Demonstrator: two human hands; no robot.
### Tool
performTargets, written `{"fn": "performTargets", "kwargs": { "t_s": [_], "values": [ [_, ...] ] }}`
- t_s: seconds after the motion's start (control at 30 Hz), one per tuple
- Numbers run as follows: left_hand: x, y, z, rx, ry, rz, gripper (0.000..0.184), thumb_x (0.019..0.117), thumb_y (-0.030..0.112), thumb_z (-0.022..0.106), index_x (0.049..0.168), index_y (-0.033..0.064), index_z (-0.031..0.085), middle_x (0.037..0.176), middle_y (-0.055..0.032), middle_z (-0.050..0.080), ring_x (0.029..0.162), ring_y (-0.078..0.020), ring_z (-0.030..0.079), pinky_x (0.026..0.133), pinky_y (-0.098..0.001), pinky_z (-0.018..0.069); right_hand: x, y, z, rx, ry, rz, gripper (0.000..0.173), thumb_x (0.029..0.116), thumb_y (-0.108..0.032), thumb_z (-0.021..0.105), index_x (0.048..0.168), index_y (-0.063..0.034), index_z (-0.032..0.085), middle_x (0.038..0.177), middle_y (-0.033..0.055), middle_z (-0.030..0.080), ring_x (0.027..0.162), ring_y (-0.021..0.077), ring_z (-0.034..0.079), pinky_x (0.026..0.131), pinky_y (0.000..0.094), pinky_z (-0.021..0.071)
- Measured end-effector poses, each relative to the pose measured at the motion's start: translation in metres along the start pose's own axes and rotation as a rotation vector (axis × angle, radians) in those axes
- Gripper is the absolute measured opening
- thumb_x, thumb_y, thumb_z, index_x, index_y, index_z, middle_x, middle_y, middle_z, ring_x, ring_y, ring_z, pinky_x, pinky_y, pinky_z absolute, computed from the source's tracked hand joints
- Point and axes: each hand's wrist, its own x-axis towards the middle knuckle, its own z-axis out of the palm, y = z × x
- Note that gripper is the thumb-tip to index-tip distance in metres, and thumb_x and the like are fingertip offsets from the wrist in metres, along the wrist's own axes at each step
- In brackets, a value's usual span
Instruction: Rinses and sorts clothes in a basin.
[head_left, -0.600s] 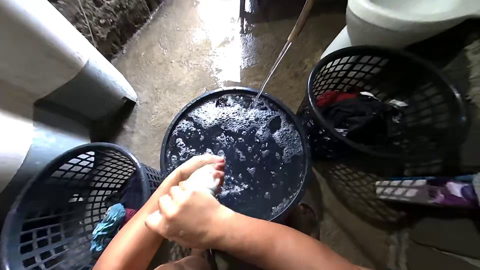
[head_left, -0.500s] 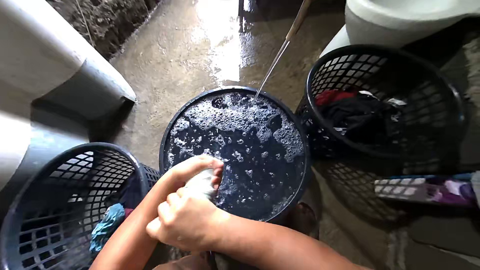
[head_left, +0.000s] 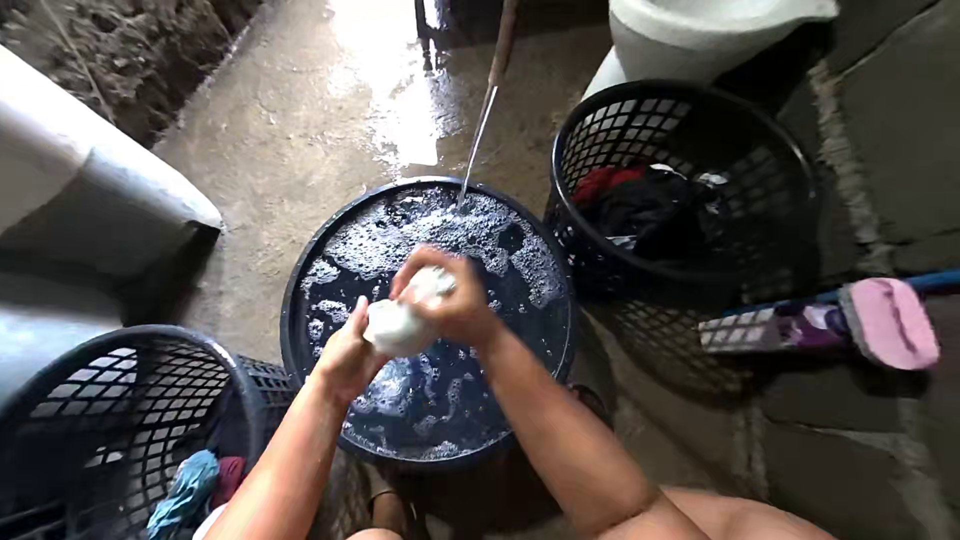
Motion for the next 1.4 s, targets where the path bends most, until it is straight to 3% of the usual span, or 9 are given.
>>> {"fn": "performTargets", "kwargs": {
  "t_s": [0.1, 0.27, 0.37, 0.43, 0.57, 0.8, 1.17, 1.33, 1.4],
  "values": [
    [0.008, -0.012, 0.003, 0.233, -0.064, -0.057, 0.066, 0.1115, 0.047, 0.010, 0.132, 0.0049, 0.057, 0.127, -0.0106, 0.069, 0.111, -0.0257, 0.069, 0.092, -0.0451, 0.0583, 0.014, -0.043, -0.076, 0.060, 0.574, -0.221, 0.013, 0.0868, 0.003, 0.057, 0.092, -0.0081, 0.061, 0.084, 0.0044, 0.072, 0.081, 0.0176, 0.072, 0.078, 0.0372, 0.0620],
    [0.022, -0.051, -0.005, 0.996, -0.223, -0.126, 0.045, 0.1077, 0.034, 0.051, 0.141, 0.0047, 0.056, 0.142, -0.0183, 0.058, 0.128, -0.0294, 0.059, 0.108, -0.0506, 0.0472, 0.015, -0.084, -0.177, -0.458, 1.069, -0.602, 0.019, 0.0945, 0.001, 0.060, 0.109, 0.0021, 0.049, 0.101, 0.0081, 0.064, 0.101, 0.0161, 0.066, 0.095, 0.0357, 0.0565],
    [0.034, -0.079, -0.005, 1.365, -0.307, -0.179, 0.062, 0.1037, 0.042, 0.058, 0.152, 0.0044, 0.046, 0.152, -0.0284, 0.046, 0.144, -0.0431, 0.042, 0.119, -0.0610, 0.0314, -0.008, -0.065, -0.203, -0.881, 0.748, 0.269, 0.064, 0.0939, -0.021, 0.074, 0.145, 0.0076, 0.046, 0.144, 0.0231, 0.055, 0.135, 0.0245, 0.053, 0.117, 0.0386, 0.0421],
    [0.038, -0.095, -0.004, 1.577, -0.336, -0.236, 0.066, 0.1018, 0.045, 0.060, 0.154, 0.0079, 0.045, 0.146, -0.0279, 0.053, 0.136, -0.0469, 0.050, 0.110, -0.0674, 0.0384, -0.007, -0.044, -0.184, -0.878, 0.572, 0.585, 0.045, 0.0968, -0.022, 0.072, 0.135, 0.0017, 0.063, 0.135, 0.0228, 0.064, 0.128, 0.0317, 0.060, 0.111, 0.0503, 0.0455],
    [0.031, -0.107, -0.009, 1.671, -0.318, -0.310, 0.077, 0.0979, 0.018, 0.066, 0.163, 0.0137, 0.026, 0.162, -0.0229, 0.035, 0.145, -0.0463, 0.040, 0.110, -0.0686, 0.0385, -0.004, 0.025, -0.115, -0.496, 0.105, 0.740, 0.039, 0.1018, -0.020, 0.064, 0.136, -0.0026, 0.061, 0.124, 0.0183, 0.069, 0.109, 0.0278, 0.070, 0.095, 0.0480, 0.0569],
    [0.028, -0.087, -0.012, 1.757, -0.340, -0.435, 0.041, 0.0989, 0.024, 0.064, 0.128, -0.0042, 0.063, 0.131, -0.0293, 0.061, 0.127, -0.0482, 0.056, 0.104, -0.0675, 0.0439, -0.039, 0.104, -0.033, -0.136, -0.474, 0.833, 0.051, 0.0945, -0.023, 0.075, 0.139, -0.0019, 0.060, 0.136, 0.0176, 0.065, 0.123, 0.0247, 0.064, 0.108, 0.0427, 0.0498],
    [-0.082, 0.084, -0.028, 0.507, -0.071, 0.745, 0.005, 0.0889, 0.026, 0.076, 0.091, 0.0226, 0.078, 0.087, 0.0098, 0.073, 0.075, -0.0004, 0.067, 0.068, -0.0186, 0.0579, -0.071, 0.121, -0.012, 0.129, -0.488, 0.619, 0.065, 0.0778, -0.009, 0.084, 0.136, 0.0037, 0.059, 0.130, 0.0126, 0.067, 0.120, 0.0112, 0.062, 0.108, 0.0316, 0.0492],
    [-0.031, 0.043, -0.052, -0.195, 0.036, 0.495, 0.046, 0.0957, 0.054, 0.055, 0.124, 0.0193, 0.069, 0.117, -0.0016, 0.073, 0.104, -0.0151, 0.071, 0.084, -0.0356, 0.0613, -0.052, 0.103, 0.025, 0.710, 0.154, 0.374, 0.052, 0.0928, -0.034, 0.071, 0.142, -0.0186, 0.059, 0.147, 0.0035, 0.059, 0.126, 0.0186, 0.061, 0.100, 0.0419, 0.0552],
    [0.003, 0.010, -0.041, -0.240, 0.124, 0.312, 0.050, 0.1023, 0.059, 0.042, 0.123, 0.0204, 0.066, 0.112, -0.0002, 0.073, 0.098, -0.0142, 0.070, 0.081, -0.0361, 0.0607, -0.029, 0.069, 0.054, 0.613, 0.227, 0.267, 0.037, 0.0983, -0.011, 0.056, 0.135, -0.0155, 0.059, 0.138, 0.0062, 0.064, 0.119, 0.0193, 0.064, 0.097, 0.0419, 0.0557]
  ]
}}
